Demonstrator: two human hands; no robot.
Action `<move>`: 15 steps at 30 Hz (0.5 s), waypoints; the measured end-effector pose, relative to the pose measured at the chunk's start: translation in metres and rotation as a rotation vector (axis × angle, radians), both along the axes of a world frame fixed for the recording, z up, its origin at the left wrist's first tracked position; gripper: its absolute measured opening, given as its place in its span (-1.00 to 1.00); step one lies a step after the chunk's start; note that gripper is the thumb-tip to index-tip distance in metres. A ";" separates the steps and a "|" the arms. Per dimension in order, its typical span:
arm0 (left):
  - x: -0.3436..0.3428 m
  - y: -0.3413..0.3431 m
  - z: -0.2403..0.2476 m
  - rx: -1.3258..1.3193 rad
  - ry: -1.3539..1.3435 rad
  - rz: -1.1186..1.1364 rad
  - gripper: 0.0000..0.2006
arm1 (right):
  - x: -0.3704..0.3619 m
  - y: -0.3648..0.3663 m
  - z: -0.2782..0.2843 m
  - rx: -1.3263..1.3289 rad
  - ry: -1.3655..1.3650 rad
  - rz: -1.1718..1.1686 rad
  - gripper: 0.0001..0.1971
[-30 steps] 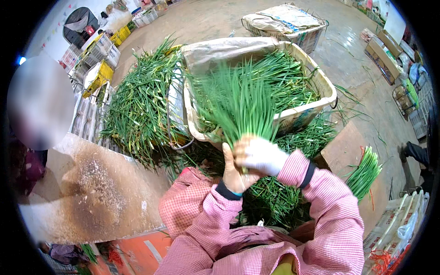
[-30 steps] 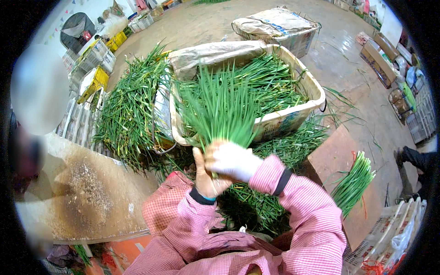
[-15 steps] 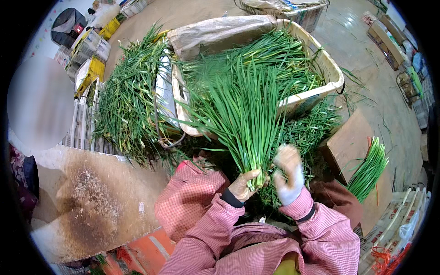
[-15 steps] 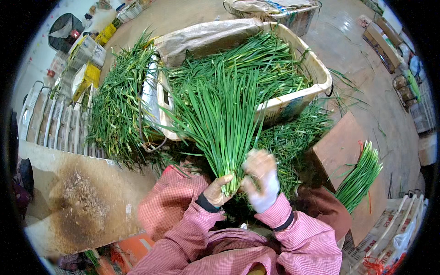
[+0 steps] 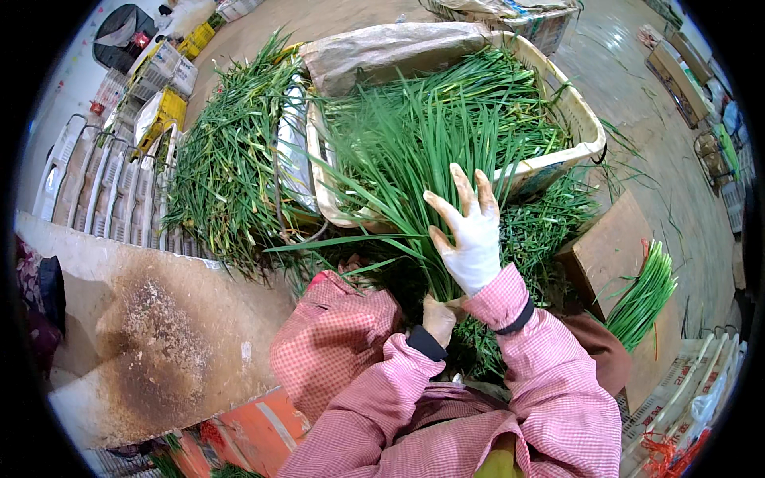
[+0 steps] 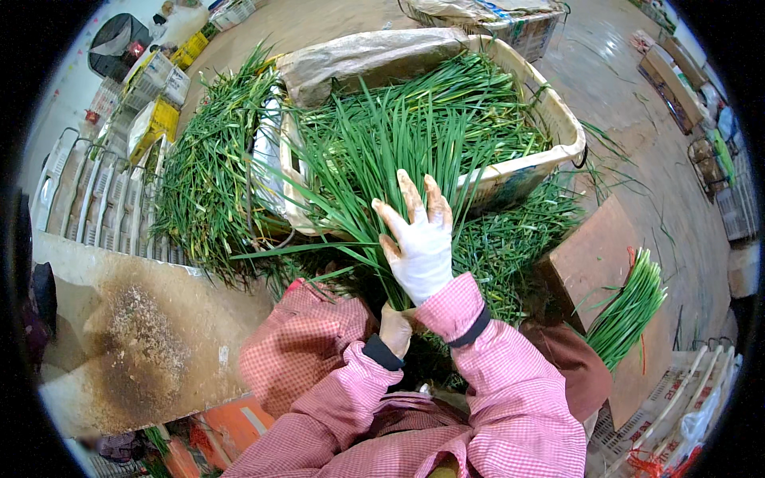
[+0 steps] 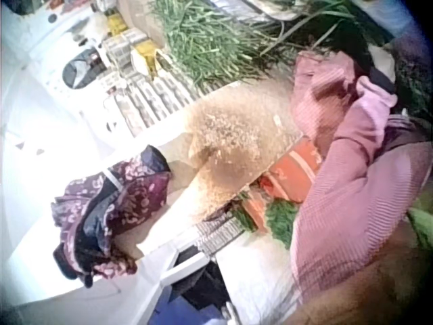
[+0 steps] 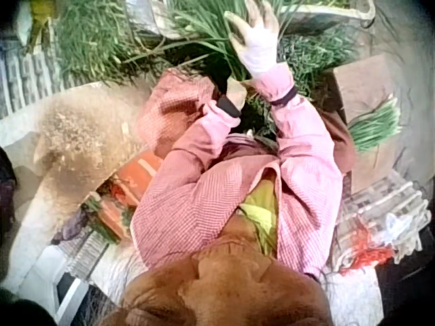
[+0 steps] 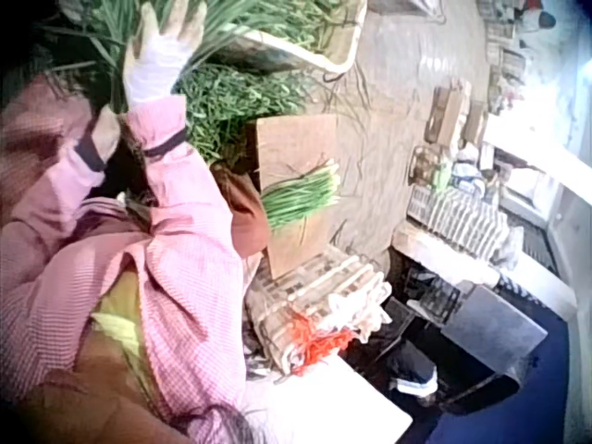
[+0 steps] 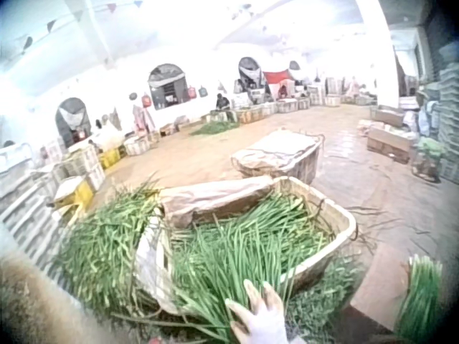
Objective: The person picks up green onions from a crate, aligns them into a bundle, and secures them with a red string on a wooden surface.
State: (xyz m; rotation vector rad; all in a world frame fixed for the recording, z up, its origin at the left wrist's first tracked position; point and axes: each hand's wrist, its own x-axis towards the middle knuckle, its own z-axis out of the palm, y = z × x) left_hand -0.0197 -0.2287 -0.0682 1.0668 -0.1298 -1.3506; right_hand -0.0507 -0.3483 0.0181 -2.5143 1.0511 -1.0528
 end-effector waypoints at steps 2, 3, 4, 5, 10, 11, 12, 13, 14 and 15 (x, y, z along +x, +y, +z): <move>-0.001 0.003 -0.019 0.054 -0.166 -0.030 -0.67 | 0.000 -0.012 -0.018 0.086 0.141 -0.030 -0.50; -0.004 0.002 -0.018 0.046 -0.167 -0.016 -0.66 | -0.002 -0.019 -0.033 0.130 0.144 -0.056 -0.50; -0.006 0.000 -0.018 0.038 -0.167 -0.004 -0.64 | -0.006 -0.024 -0.046 0.173 0.146 -0.082 -0.50; -0.006 0.001 -0.019 0.037 -0.158 -0.007 -0.64 | -0.011 -0.025 -0.048 0.184 0.195 -0.098 -0.49; -0.004 0.003 -0.030 0.045 -0.150 -0.020 -0.63 | -0.010 -0.025 -0.048 0.278 0.078 -0.055 -0.70; -0.005 0.003 -0.029 0.047 -0.161 -0.003 -0.62 | -0.008 -0.023 -0.043 0.284 0.057 -0.063 -0.74; -0.007 0.001 -0.027 0.049 -0.172 0.015 -0.62 | -0.004 -0.021 -0.036 0.291 0.101 -0.069 -0.77; -0.008 0.000 -0.026 0.050 -0.184 0.033 -0.61 | -0.001 -0.020 -0.037 0.311 0.166 -0.067 -0.77; -0.010 -0.001 -0.026 0.055 -0.245 0.031 -0.61 | 0.000 -0.020 -0.039 0.327 0.231 -0.069 -0.77; -0.012 -0.002 -0.026 0.060 -0.306 0.030 -0.62 | -0.001 -0.020 -0.044 0.315 0.159 -0.077 -0.80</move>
